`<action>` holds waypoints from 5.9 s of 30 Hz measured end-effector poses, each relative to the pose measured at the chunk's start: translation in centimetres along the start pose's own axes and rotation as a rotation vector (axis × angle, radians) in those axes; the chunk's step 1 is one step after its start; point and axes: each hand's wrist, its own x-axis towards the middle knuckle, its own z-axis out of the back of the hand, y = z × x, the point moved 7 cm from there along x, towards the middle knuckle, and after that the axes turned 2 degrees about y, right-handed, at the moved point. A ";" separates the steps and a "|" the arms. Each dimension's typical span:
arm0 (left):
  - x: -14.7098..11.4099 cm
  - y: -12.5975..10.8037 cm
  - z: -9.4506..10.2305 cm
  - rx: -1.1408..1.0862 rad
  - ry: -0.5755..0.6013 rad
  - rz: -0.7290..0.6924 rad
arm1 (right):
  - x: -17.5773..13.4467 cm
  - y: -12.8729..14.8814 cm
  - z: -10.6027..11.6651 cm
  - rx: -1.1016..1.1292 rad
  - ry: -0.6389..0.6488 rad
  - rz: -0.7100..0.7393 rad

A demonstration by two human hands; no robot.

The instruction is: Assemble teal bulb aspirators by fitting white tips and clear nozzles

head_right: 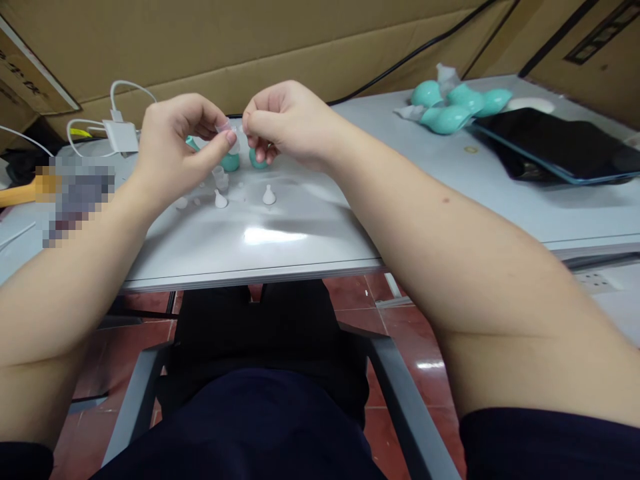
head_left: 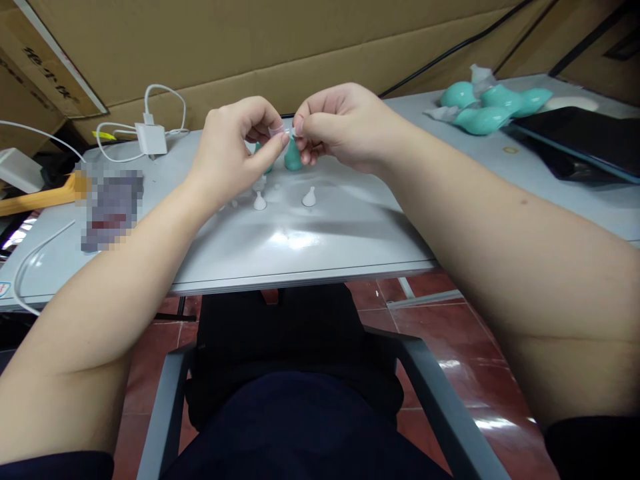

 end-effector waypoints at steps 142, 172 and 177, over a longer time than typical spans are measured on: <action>-1.2 1.1 -2.3 -0.224 -0.011 0.103 | 0.9 -1.6 -0.9 0.384 0.035 0.207; -0.9 -2.1 -0.7 -0.137 0.086 0.241 | -0.9 -0.2 -1.6 0.389 0.001 0.091; -0.9 -1.9 -0.8 -0.093 0.097 0.239 | -1.1 0.0 -1.7 0.361 0.045 0.051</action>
